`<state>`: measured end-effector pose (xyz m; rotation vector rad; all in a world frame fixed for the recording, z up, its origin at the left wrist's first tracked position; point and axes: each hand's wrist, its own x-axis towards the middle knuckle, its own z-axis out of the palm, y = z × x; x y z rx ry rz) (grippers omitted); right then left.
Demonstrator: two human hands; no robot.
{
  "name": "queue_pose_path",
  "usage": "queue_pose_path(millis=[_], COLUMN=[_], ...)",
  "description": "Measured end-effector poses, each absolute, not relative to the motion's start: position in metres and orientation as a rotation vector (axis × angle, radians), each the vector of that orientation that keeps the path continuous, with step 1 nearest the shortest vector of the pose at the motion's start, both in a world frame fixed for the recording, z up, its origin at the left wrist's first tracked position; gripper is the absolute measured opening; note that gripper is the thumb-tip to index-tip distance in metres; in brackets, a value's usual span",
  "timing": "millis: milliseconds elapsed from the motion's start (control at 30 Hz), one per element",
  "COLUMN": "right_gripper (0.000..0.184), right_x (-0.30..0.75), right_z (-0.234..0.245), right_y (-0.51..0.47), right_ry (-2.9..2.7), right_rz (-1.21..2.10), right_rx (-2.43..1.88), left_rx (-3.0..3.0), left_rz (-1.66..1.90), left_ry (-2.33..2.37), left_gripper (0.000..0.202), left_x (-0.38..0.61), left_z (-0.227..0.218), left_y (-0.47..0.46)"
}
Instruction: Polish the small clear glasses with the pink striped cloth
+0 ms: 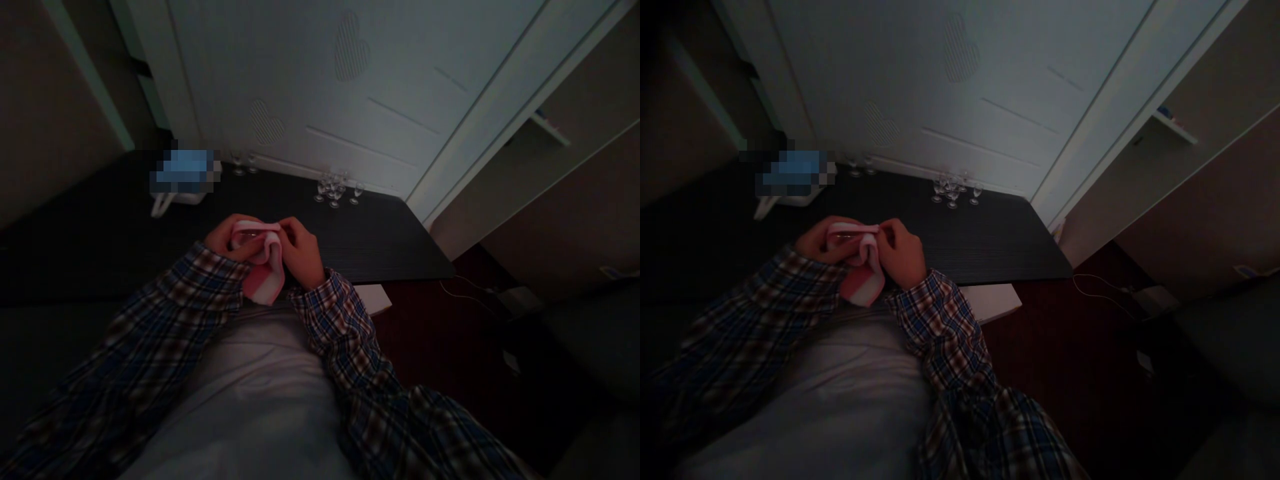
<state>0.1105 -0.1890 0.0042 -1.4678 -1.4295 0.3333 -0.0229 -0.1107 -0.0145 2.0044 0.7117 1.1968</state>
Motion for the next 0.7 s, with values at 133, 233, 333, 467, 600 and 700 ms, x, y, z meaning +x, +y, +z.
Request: queue_pose_path(millis=[133,233,333,467,600,700], right_gripper=[0.015,0.015,0.014,0.014,0.014,0.014], right_x=[0.1105,0.1102,0.1103,0.1108,0.1114,0.1114], right_z=[0.0032,0.003,0.0034,0.0032,0.0021,0.0018], right_y=[-0.1884,-0.1882,-0.1884,-0.1885,-0.1875,-0.1869], right_ry=[-1.424,-1.421,-1.422,-1.431,-1.437,-1.433], right_rz=[0.327,0.329,0.33,0.313,0.314,0.314], right_rx=[-1.445,-1.446,-1.453,-1.448,-1.444,-1.445], left_rx=[1.997,1.989,1.972,1.951,1.975,1.975], left_rz=[1.204,1.214,1.211,1.216,1.207,1.188], left_ry=[0.699,0.684,0.695,0.669,0.693,0.709], left_gripper=[0.038,0.037,0.037,0.038,0.038,0.038], left_x=[-0.0228,-0.0225,-0.0221,-0.0221,-0.0232,-0.0235], left_z=[-0.0151,-0.0146,-0.0142,-0.0135,-0.0123,-0.0117], left_y=[-0.1105,-0.1113,-0.1117,-0.1129,-0.114,-0.1141])
